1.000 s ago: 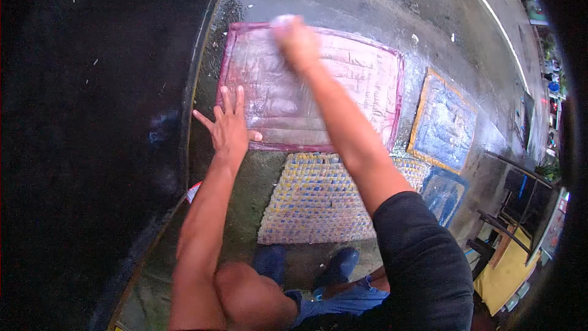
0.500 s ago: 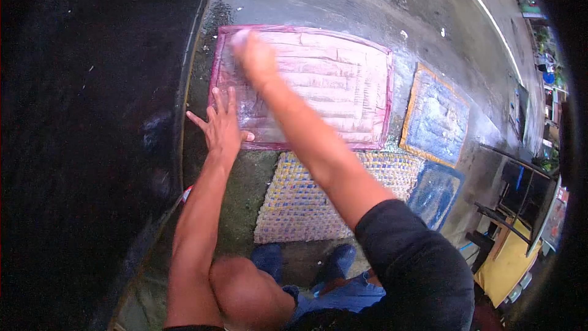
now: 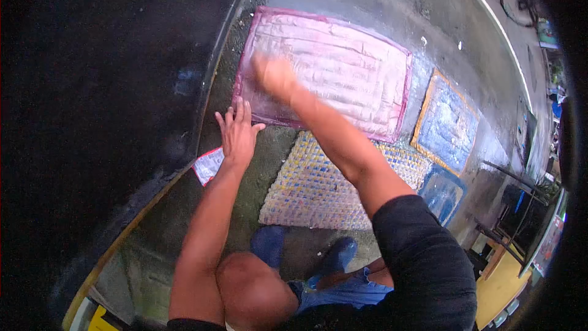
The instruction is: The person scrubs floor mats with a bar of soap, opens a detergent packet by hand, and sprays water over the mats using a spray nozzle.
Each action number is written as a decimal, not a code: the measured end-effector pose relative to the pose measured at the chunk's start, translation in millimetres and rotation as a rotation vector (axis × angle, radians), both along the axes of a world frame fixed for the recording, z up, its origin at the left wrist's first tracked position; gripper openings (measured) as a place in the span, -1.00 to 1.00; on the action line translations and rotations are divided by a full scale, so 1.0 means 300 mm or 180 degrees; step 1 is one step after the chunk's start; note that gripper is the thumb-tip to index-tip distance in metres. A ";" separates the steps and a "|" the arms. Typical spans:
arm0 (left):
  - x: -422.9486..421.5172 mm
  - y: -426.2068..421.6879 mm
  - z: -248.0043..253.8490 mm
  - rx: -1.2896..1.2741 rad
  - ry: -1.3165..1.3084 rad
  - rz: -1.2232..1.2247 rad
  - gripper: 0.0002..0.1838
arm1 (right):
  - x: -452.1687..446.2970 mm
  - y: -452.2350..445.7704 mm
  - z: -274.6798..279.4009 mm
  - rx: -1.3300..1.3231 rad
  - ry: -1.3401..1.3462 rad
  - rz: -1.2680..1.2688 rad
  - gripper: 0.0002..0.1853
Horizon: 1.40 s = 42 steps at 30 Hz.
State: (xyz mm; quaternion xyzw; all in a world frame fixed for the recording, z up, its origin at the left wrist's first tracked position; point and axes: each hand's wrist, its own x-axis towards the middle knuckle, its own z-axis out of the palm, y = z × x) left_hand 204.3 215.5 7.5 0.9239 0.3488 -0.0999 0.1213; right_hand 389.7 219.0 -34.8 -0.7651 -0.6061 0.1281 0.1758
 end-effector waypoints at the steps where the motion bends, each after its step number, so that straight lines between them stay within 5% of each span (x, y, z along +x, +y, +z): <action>1: 0.005 0.007 -0.002 0.0013 0.0090 -0.0046 -0.17 | -0.048 -0.025 -0.014 -0.0160 -0.0096 0.0432 -0.56; 5: -0.014 -0.014 -0.020 0.0102 0.0141 -0.0218 -0.22 | 0.085 0.031 0.004 0.0302 0.0180 0.0553 -0.60; 8: -0.010 -0.006 -0.041 0.0205 0.0249 -0.0304 -0.22 | 0.392 0.258 0.046 0.0113 -0.0048 -0.1119 -0.53; 10: -0.008 0.006 -0.042 0.0206 0.0374 -0.0344 -0.21 | 0.391 0.283 0.048 0.0302 -0.0161 -0.1066 -0.60; 15: 0.004 -0.011 -0.053 0.0150 0.0574 -0.0344 -0.21 | 0.079 0.142 0.020 0.0314 0.0246 0.0971 -0.68; 19: -0.003 -0.009 -0.055 0.0171 0.0447 -0.0367 -0.20 | 0.432 0.372 0.092 0.0027 -0.0161 -0.1091 -0.61; 23: -0.004 -0.011 -0.051 0.0212 0.0334 -0.0373 -0.19 | 0.309 0.310 -0.051 0.0414 -0.0005 -0.0957 -0.54; 25: 0.003 -0.017 -0.052 0.0305 0.0328 -0.0377 -0.19 | 0.281 0.171 0.038 -0.0145 0.0171 -0.0594 -0.46; 31: 0.002 -0.005 -0.042 0.0376 0.0567 -0.0462 -0.18 | 0.826 -0.192 0.022 -0.0483 -0.0384 -0.3362 -0.46; 33: 0.002 -0.012 -0.064 0.0402 0.0576 -0.0513 -0.18 | 0.763 -0.113 -0.052 -0.0609 -0.1136 -0.1694 -0.58; 36: -0.001 0.010 -0.064 0.0157 0.0377 -0.0435 -0.17 | 0.249 0.135 -0.061 0.0427 0.0335 -0.1879 -0.79; 38: 0.001 0.008 -0.050 -0.0016 0.0252 -0.0377 -0.17 | -0.032 0.099 -0.002 -0.0187 0.0147 -0.0757 -0.69; 39: 0.002 0.014 -0.050 -0.0097 0.0188 -0.0350 -0.16 | -0.114 0.024 -0.035 0.0522 0.0359 -0.0238 -0.65; 42: -0.020 0.018 -0.049 -0.0008 0.0020 -0.0539 -0.19 | -0.001 -0.235 0.072 -0.0248 0.0656 -0.1063 -0.64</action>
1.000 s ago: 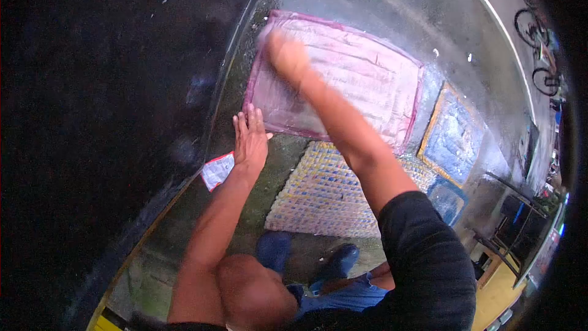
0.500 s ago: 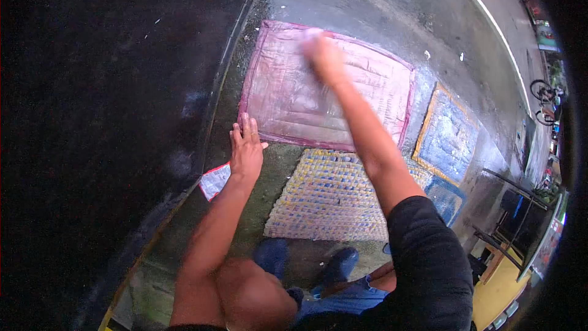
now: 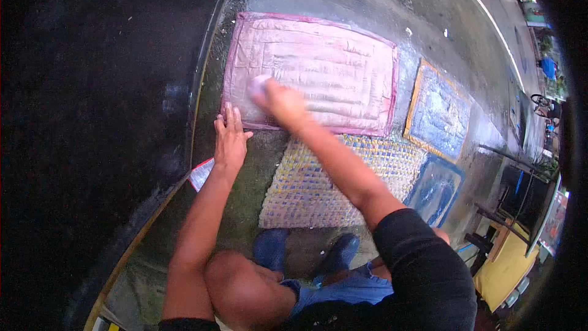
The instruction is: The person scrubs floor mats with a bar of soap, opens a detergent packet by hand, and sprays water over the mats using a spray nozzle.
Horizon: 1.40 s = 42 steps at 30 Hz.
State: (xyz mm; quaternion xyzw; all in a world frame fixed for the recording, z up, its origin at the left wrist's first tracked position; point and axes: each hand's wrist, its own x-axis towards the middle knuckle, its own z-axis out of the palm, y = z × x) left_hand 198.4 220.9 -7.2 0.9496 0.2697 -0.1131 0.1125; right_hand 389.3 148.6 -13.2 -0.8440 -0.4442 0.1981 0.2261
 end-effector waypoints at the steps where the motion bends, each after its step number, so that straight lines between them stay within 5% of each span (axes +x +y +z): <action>1: 0.000 0.005 0.004 -0.0022 -0.0127 0.0036 -0.18 | 0.091 -0.076 0.012 -0.0220 -0.0255 -0.0469 -0.58; 6: 0.001 0.000 0.035 -0.0046 0.0022 -0.0023 -0.24 | 0.258 -0.321 -0.056 0.0417 -0.0434 -0.2551 -0.54; 10: 0.003 0.068 0.068 -0.0675 -0.0065 0.0064 -0.29 | -0.248 0.041 -0.033 0.0021 0.0236 -0.1272 -0.48; 13: -0.057 0.125 0.058 -0.0898 -0.0377 -0.0092 -0.31 | -0.202 -0.057 0.001 0.0012 0.0148 -0.0661 -0.49; 17: -0.122 0.081 0.139 -0.0977 -0.0127 -0.0059 -0.31 | 0.081 -0.412 0.150 -0.0171 0.0013 -0.2175 -0.50; 20: -0.145 0.071 0.164 -0.1137 -0.0231 -0.0032 -0.34 | 0.002 -0.324 0.085 -0.0301 -0.0073 -0.2422 -0.50; 22: -0.159 0.071 0.150 -0.1166 -0.0315 0.0025 -0.39 | -0.165 -0.129 -0.058 0.0349 -0.0471 -0.1270 -0.59; 25: -0.173 0.060 0.217 -0.1170 -0.0334 0.0320 -0.50 | -0.345 0.160 -0.050 0.0754 0.0091 0.0185 -0.67; 28: -0.194 0.028 0.279 -0.1347 -0.0429 0.0555 -0.58 | -0.225 0.109 -0.024 0.0502 0.0017 0.1086 -0.57; 33: -0.247 0.012 0.362 -0.1626 -0.0612 0.0625 -0.59 | 0.067 -0.372 -0.002 0.0170 -0.0292 0.0456 -0.61; 39: -0.192 -0.054 0.288 -0.1370 -0.0656 0.0594 -0.53 | -0.281 0.091 -0.035 0.0621 -0.0021 0.0548 -0.65; 42: -0.117 -0.042 0.226 -0.1154 -0.0735 0.0337 -0.39 | -0.256 -0.082 -0.017 0.0676 0.0021 0.0256 -0.61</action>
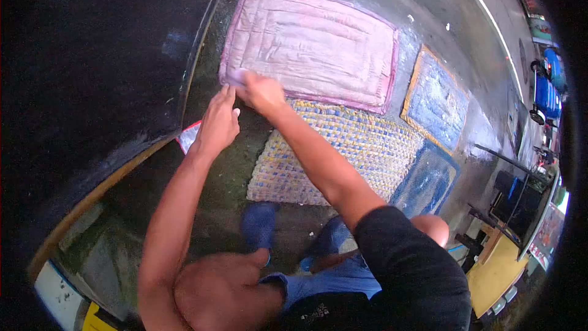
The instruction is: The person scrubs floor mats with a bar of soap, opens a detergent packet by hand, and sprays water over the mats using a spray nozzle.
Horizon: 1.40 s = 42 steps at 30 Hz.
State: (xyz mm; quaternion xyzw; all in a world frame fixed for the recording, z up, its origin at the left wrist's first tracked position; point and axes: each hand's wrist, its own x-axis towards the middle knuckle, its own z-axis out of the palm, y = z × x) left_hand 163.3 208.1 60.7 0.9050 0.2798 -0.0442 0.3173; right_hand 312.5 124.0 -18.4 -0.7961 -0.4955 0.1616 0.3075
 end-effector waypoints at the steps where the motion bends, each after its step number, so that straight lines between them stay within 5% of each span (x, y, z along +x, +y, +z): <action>1: 0.026 0.003 -0.039 0.0149 0.0024 -0.0026 -0.34 | 0.067 -0.097 0.026 -0.0127 0.0015 -0.0267 -0.60; 5: 0.089 0.027 -0.119 0.0260 0.0922 -0.0213 -0.21 | 0.383 -0.628 0.047 -0.1426 -0.0497 -0.2066 -0.55; 10: 0.075 0.039 -0.139 0.0337 0.1073 -0.0319 -0.15 | 0.449 -0.627 0.031 -0.0973 -0.0893 -0.2960 -0.55; 13: 0.056 0.029 -0.152 0.0279 0.0928 -0.0343 -0.11 | 0.240 -0.294 0.046 -0.0553 -0.0127 -0.1553 -0.55; 17: 0.057 0.019 -0.143 0.0385 0.0886 -0.0355 -0.06 | 0.160 0.115 0.012 0.0029 -0.0529 0.0857 -0.58; 19: 0.062 0.016 -0.138 0.0380 0.0974 -0.0307 -0.05 | 0.314 0.303 -0.073 0.0013 -0.0859 0.1220 -0.56; 24: 0.081 0.037 -0.118 0.0356 0.1228 -0.0436 0.03 | 0.623 0.537 -0.005 -0.0416 -0.0920 -0.0262 -0.56; 27: 0.090 0.047 -0.099 0.0395 0.1407 -0.0585 0.05 | 0.246 0.339 -0.011 -0.0342 -0.0906 0.1530 -0.78; 29: 0.102 0.058 -0.116 0.0280 0.1433 -0.0518 0.08 | 0.211 0.312 -0.042 0.0099 -0.0605 0.2286 -0.74; 35: 0.100 0.043 -0.087 0.0133 0.1281 -0.0376 0.13 | 0.743 0.742 -0.031 -0.0534 -0.1164 -0.0362 -0.53; 39: 0.095 0.036 -0.104 0.0171 0.1241 -0.0346 0.15 | 0.552 0.631 -0.077 -0.0090 -0.0752 -0.0062 -0.53; 42: 0.103 0.043 -0.107 0.0225 0.1410 -0.0461 0.14 | 0.731 0.438 -0.014 -0.0715 -0.0580 -0.0774 -0.48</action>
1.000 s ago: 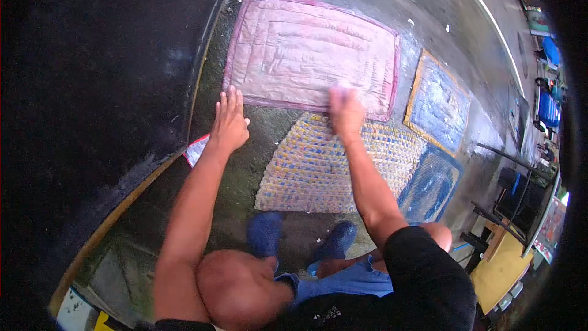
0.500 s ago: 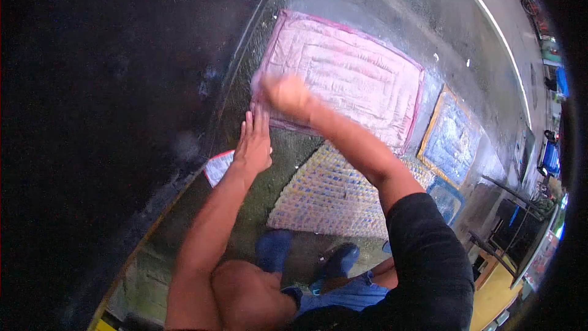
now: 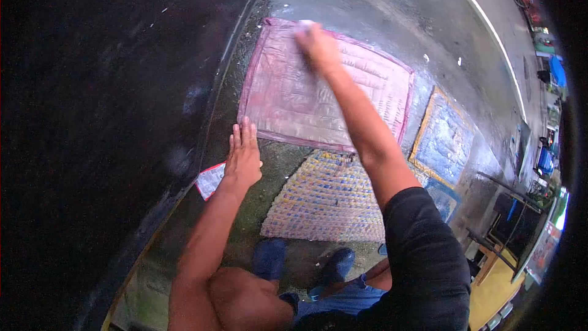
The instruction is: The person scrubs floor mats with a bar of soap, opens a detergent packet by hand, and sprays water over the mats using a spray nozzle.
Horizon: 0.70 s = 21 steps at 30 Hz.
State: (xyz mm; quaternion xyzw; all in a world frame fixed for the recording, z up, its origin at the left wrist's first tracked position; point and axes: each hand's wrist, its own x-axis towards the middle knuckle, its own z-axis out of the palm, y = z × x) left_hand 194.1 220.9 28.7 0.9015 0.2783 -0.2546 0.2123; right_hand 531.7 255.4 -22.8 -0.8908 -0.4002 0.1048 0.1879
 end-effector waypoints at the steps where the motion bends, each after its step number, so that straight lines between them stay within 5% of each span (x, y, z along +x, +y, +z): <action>1: -0.004 -0.003 0.003 0.0031 0.0008 -0.0009 0.14 | 0.114 -0.112 0.043 -0.0132 0.0248 -0.0630 -0.47; 3: 0.003 -0.001 0.017 -0.0041 0.0023 -0.0014 0.13 | 0.360 -0.394 -0.029 -0.0559 -0.0657 -0.0989 -0.49; 6: -0.002 0.003 0.018 -0.0069 -0.0080 -0.0011 0.12 | 0.520 -0.735 -0.030 -0.0809 -0.0626 -0.2842 -0.64; 9: 0.009 0.000 0.042 -0.0082 -0.0097 0.0017 0.11 | 0.419 -0.683 -0.116 -0.1026 -0.1552 -0.1833 -0.50; 11: 0.007 -0.002 0.030 -0.0044 -0.0100 0.0018 0.10 | 0.227 -0.469 -0.073 -0.0747 -0.1176 -0.0756 -0.64; 12: 0.017 -0.005 0.035 -0.0006 -0.0034 0.0001 0.10 | 0.138 -0.368 -0.216 0.0231 -0.0894 -0.0395 -0.65; 14: 0.020 -0.017 0.030 0.0046 0.0079 -0.0066 0.11 | -0.238 -0.137 -0.128 0.0981 -0.0046 -0.0316 -0.65; 15: 0.023 -0.016 0.023 0.0074 0.0119 -0.0107 0.14 | -0.389 -0.078 0.044 0.0074 0.0449 -0.0268 -0.70; 19: 0.007 -0.008 -0.008 -0.0100 0.0186 -0.0226 0.18 | -0.674 -0.219 0.023 0.0631 0.0409 0.1016 -0.72; 21: -0.028 -0.006 -0.034 -0.0017 -0.0231 -0.0190 0.15 | -0.566 -0.425 0.110 0.0345 0.0992 0.0723 -0.66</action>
